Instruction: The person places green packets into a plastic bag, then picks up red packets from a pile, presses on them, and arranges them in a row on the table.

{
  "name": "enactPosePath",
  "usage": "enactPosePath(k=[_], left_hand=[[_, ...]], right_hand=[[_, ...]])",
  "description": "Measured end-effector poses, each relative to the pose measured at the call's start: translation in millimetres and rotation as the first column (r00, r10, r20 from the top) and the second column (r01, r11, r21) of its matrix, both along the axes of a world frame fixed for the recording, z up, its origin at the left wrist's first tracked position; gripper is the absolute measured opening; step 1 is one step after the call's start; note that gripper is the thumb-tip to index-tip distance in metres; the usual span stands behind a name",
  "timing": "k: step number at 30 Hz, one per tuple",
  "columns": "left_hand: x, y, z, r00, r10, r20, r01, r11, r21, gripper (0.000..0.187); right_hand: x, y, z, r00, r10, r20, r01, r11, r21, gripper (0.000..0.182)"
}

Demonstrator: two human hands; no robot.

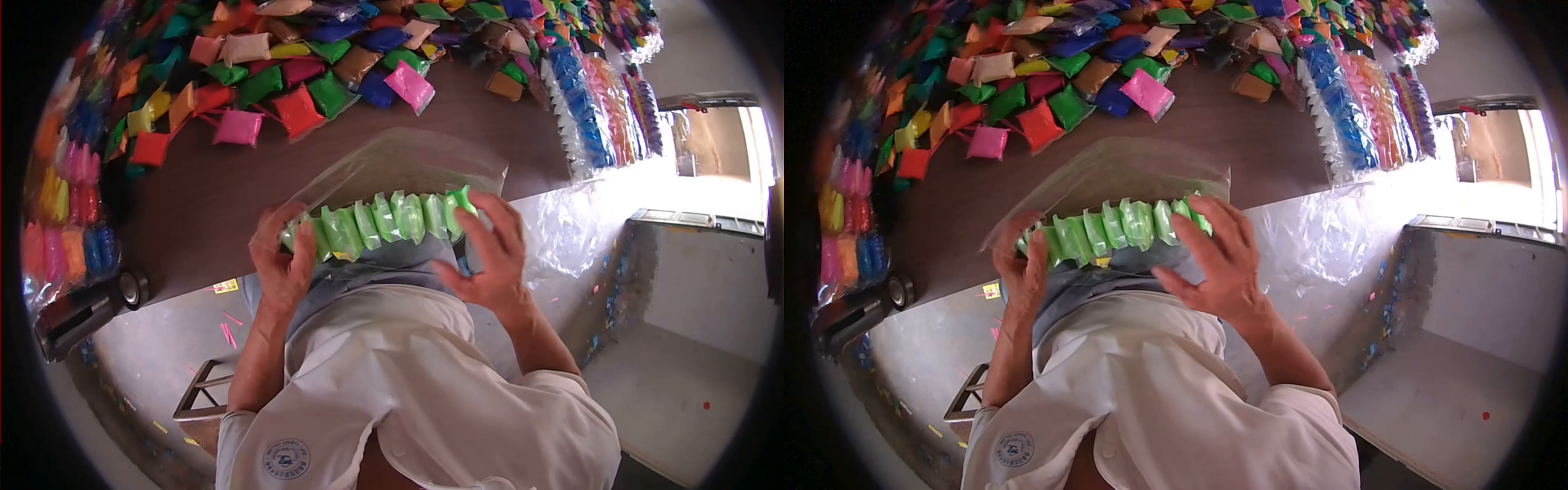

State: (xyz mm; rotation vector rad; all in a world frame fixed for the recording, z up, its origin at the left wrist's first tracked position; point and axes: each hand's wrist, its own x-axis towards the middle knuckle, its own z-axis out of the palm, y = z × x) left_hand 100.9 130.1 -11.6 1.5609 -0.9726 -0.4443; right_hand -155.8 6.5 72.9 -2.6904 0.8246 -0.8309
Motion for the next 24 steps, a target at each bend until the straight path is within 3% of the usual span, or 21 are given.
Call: enactPosePath(k=[3, 6, 10, 13, 16, 22, 24], left_hand=[[0.5, -0.2, -1.5, 1.0, -0.007, -0.012, 0.007, 1.0, -0.017, 0.022], [0.3, 0.5, 3.9, 0.999, -0.02, -0.04, 0.022, 0.999, 0.044, 0.021], [-2.8, 0.2, 9.7, 0.989, -0.01, -0.147, 0.023, 0.996, 0.089, 0.018], [-3.6, -1.1, 18.9, 0.976, 0.003, -0.219, 0.026, 0.991, 0.128, 0.017], [-1.2, -6.3, 24.4, 0.963, 0.025, -0.269, 0.025, 0.983, 0.181, 0.017], [21.8, -26.5, 34.7, 0.95, 0.003, -0.311, 0.078, 0.966, 0.248, 0.03], [30.6, -31.4, 38.0, 0.948, -0.021, -0.317, 0.116, 0.952, 0.282, 0.035]], right_hand=[[6.0, 4.2, -21.5, 0.989, 0.129, -0.066, -0.128, 0.992, 0.019, 0.077], [12.8, -0.5, -24.3, 0.973, 0.183, -0.139, -0.191, 0.98, -0.046, 0.077], [17.1, -25.3, -35.6, 0.945, 0.207, -0.255, -0.236, 0.968, -0.089, 0.064], [23.6, -41.3, -35.2, 0.954, 0.245, -0.17, -0.267, 0.957, -0.115, 0.054], [33.9, -52.8, -27.5, 0.942, 0.279, -0.185, -0.292, 0.955, -0.046, 0.046], [53.0, -81.5, -16.5, 0.904, 0.369, -0.214, -0.312, 0.915, 0.257, 0.032], [56.5, -88.4, -22.0, 0.916, 0.376, -0.143, -0.333, 0.908, 0.255, 0.029]])
